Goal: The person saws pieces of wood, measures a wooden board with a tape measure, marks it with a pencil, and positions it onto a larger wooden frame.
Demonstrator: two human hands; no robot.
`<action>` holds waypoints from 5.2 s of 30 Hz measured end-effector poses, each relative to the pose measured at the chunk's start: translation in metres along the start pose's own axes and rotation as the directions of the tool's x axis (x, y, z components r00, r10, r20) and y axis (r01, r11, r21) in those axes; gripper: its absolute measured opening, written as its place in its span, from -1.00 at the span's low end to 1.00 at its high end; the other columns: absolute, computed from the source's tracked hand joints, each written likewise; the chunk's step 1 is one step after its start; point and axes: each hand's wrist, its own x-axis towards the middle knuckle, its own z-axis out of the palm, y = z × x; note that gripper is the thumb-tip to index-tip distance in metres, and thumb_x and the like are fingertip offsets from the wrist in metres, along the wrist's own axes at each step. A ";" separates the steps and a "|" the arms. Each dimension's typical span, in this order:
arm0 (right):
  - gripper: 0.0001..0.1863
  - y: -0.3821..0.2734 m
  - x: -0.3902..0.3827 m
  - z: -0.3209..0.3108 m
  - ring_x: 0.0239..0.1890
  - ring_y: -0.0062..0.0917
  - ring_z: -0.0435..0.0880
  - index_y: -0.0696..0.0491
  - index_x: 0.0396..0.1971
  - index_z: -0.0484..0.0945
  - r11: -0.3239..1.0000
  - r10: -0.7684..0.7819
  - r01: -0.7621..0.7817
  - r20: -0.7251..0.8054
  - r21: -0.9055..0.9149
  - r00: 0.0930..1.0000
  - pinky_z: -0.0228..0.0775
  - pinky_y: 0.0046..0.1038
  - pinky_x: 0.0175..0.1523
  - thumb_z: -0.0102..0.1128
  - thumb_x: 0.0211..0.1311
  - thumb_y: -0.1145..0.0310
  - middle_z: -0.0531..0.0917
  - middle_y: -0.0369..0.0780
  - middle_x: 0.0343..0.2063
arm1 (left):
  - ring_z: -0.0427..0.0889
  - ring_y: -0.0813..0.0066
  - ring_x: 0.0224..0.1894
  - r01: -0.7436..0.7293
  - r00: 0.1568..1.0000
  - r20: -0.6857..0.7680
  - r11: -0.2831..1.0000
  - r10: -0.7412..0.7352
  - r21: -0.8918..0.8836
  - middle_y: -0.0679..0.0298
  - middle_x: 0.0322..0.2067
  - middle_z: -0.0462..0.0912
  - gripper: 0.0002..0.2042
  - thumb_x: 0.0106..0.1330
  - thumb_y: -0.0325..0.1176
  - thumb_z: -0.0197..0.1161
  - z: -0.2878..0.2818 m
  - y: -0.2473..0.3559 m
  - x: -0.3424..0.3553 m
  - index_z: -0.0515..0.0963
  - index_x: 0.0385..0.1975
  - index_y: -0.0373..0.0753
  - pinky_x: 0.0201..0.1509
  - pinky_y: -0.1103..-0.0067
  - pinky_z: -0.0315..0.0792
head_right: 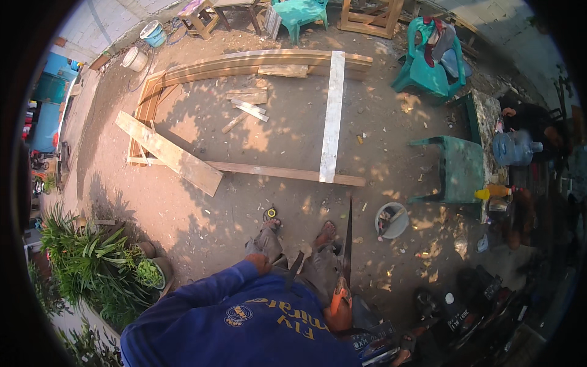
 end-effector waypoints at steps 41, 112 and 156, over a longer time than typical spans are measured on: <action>-0.45 0.387 0.562 0.204 -0.25 -0.40 0.52 0.28 0.17 0.43 0.604 0.533 -0.282 -0.115 0.746 0.838 0.34 -0.38 -0.09 -0.10 0.51 0.07 0.57 -0.15 -0.32 | 0.27 0.07 0.40 -0.163 0.501 -0.863 0.986 0.066 -0.019 0.09 0.23 0.47 -0.41 0.39 0.15 0.05 -0.026 -0.021 0.582 0.45 0.21 -0.20 0.46 -0.08 -0.05; -0.29 0.071 0.597 0.167 0.24 -0.15 0.42 0.16 0.37 0.24 0.685 -0.348 0.595 -0.528 0.421 0.775 0.27 -0.17 0.29 0.08 0.42 -0.01 0.37 0.08 0.26 | 0.65 0.36 -0.05 -0.569 0.821 -0.471 -0.398 -0.322 -0.720 0.22 -0.05 0.64 -0.62 0.35 -0.32 0.33 0.095 -0.060 0.453 0.37 0.09 -0.18 0.07 0.35 0.51; -0.35 0.109 0.547 0.202 0.00 -0.01 0.65 0.34 -0.03 0.49 0.701 -0.003 0.268 -0.372 0.661 0.928 0.45 -0.21 0.06 0.11 0.36 -0.08 0.64 0.18 -0.06 | 0.69 0.08 -0.15 -0.891 0.443 -0.424 -0.336 -0.790 -0.305 -0.05 -0.08 0.65 -0.47 0.36 -0.16 0.28 -0.005 -0.259 0.526 0.45 0.07 -0.58 -0.04 0.25 0.60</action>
